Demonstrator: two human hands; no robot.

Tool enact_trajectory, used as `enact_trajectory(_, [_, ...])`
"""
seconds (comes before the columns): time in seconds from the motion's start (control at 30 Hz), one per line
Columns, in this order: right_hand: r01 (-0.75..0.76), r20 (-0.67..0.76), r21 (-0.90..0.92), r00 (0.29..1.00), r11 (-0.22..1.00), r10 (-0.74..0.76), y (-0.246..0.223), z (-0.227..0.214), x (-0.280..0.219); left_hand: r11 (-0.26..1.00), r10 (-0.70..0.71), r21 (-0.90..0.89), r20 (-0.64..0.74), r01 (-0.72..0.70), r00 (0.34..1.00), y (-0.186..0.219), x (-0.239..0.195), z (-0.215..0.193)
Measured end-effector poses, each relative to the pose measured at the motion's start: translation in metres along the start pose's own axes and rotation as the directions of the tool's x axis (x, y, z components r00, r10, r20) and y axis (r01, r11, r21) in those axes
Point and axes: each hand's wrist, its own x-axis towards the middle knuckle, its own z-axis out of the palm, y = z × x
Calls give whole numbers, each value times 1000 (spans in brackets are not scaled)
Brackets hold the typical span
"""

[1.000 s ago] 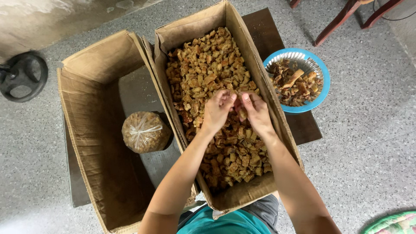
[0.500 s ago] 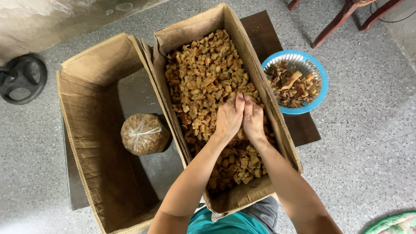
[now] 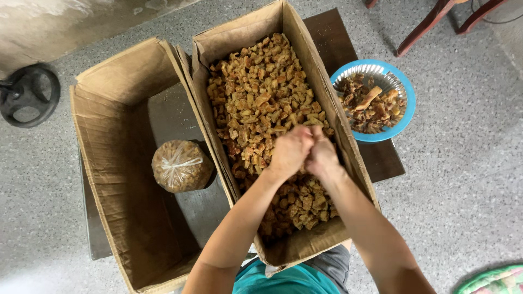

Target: The person sorts through dried food chunks in a cardboard box, places a portion into a plastic bag, and then sifts through a second larger box of dried food by hand.

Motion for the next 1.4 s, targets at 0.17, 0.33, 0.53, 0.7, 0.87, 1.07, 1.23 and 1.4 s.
enact_trajectory(0.17, [-127,-13,23,992,992,128,-6,-1,13,955,-231,-162,115,248,966,27,8,-12])
enact_trajectory(0.33, [-191,77,37,979,981,188,-38,29,-4,795,-417,-407,172,450,892,13,20,-63])
enact_trajectory(0.53, [-86,-51,-140,996,986,80,-57,38,-9,972,-230,-67,-42,227,972,-43,57,-103])
enact_trajectory(0.7, [106,-153,-528,964,843,-217,-36,9,15,849,-367,346,-156,398,917,-50,132,-123])
enact_trajectory(0.87, [61,-166,-656,961,752,-223,-35,1,21,721,-587,514,100,464,803,-11,129,-109])
enact_trajectory(1.07, [128,18,-903,964,409,-264,-33,-6,22,600,-553,770,202,218,809,-30,108,-96])
enact_trajectory(1.23, [168,177,-979,982,-111,-70,-40,23,-5,625,-602,733,234,268,764,-14,85,-98])
enact_trajectory(1.4, [-19,-51,-971,990,-237,128,-44,61,-35,670,-528,725,317,157,788,1,59,-108])
